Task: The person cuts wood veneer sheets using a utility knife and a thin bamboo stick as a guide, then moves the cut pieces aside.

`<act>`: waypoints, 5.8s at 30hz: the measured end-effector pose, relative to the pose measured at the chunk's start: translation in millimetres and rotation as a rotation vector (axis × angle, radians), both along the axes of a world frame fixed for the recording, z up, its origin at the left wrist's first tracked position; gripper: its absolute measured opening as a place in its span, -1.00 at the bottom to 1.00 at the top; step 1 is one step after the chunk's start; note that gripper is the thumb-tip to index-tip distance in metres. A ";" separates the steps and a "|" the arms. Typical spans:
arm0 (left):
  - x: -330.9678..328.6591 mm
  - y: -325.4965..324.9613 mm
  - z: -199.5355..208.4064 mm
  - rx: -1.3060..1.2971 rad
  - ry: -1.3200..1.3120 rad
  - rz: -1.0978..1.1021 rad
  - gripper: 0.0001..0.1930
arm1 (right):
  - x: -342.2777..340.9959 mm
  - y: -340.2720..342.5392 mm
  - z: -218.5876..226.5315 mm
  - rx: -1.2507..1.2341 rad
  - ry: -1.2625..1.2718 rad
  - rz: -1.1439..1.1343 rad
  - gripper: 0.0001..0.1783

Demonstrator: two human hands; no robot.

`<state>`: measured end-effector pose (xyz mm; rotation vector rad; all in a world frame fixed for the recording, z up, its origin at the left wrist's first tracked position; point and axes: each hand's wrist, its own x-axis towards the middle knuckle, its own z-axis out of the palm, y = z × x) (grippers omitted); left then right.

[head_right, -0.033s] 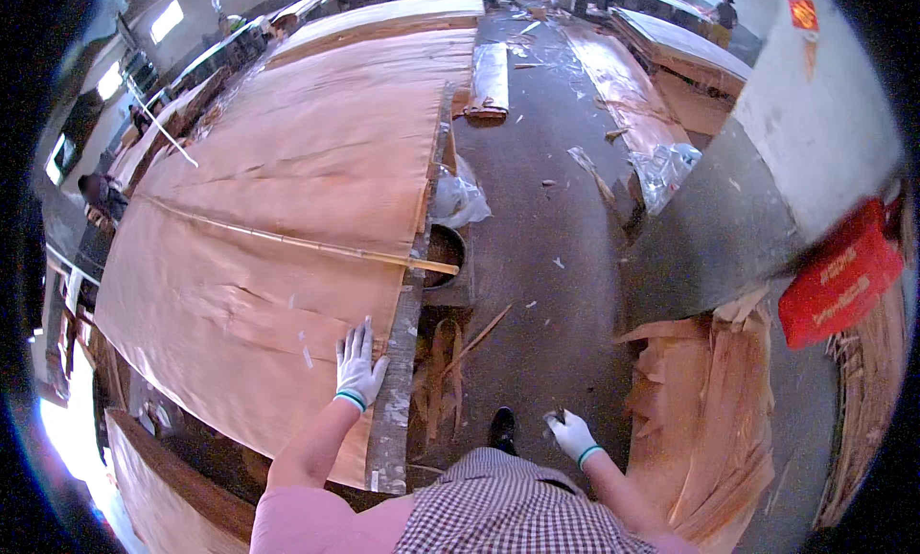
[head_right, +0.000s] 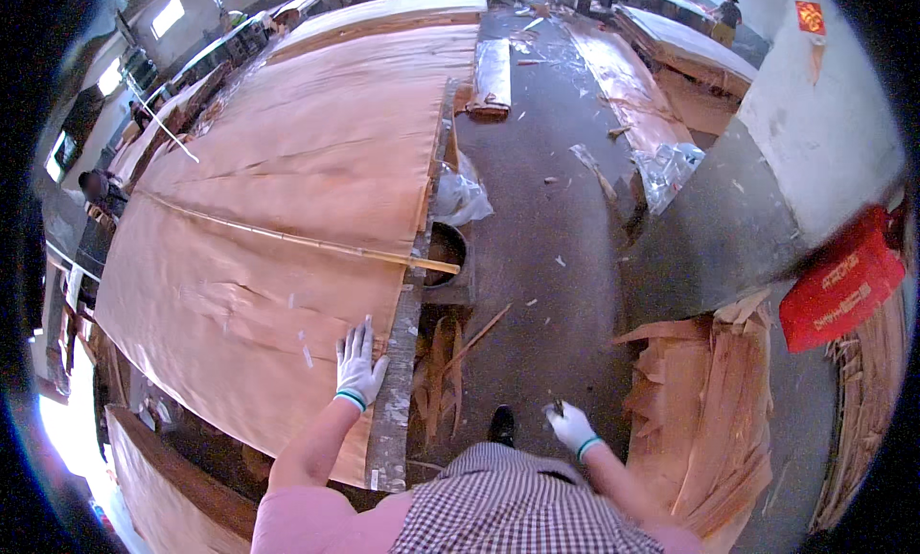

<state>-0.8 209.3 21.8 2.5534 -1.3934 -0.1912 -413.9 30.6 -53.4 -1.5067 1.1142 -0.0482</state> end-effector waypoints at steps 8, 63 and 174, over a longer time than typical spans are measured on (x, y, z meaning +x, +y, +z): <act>13.1 -1.0 -9.5 -0.021 0.022 0.043 -0.27 | 226.7 -117.3 91.9 -0.731 -0.292 0.519 -0.79; 4.6 -179.8 149.6 -1.381 0.923 0.461 -0.19 | 231.4 -113.5 119.5 -0.688 -0.419 1.166 -0.84; -804.0 1419.0 -89.4 -0.619 0.152 2.128 -0.69 | 33.0 1036.0 -125.4 -0.118 -0.254 0.323 -0.68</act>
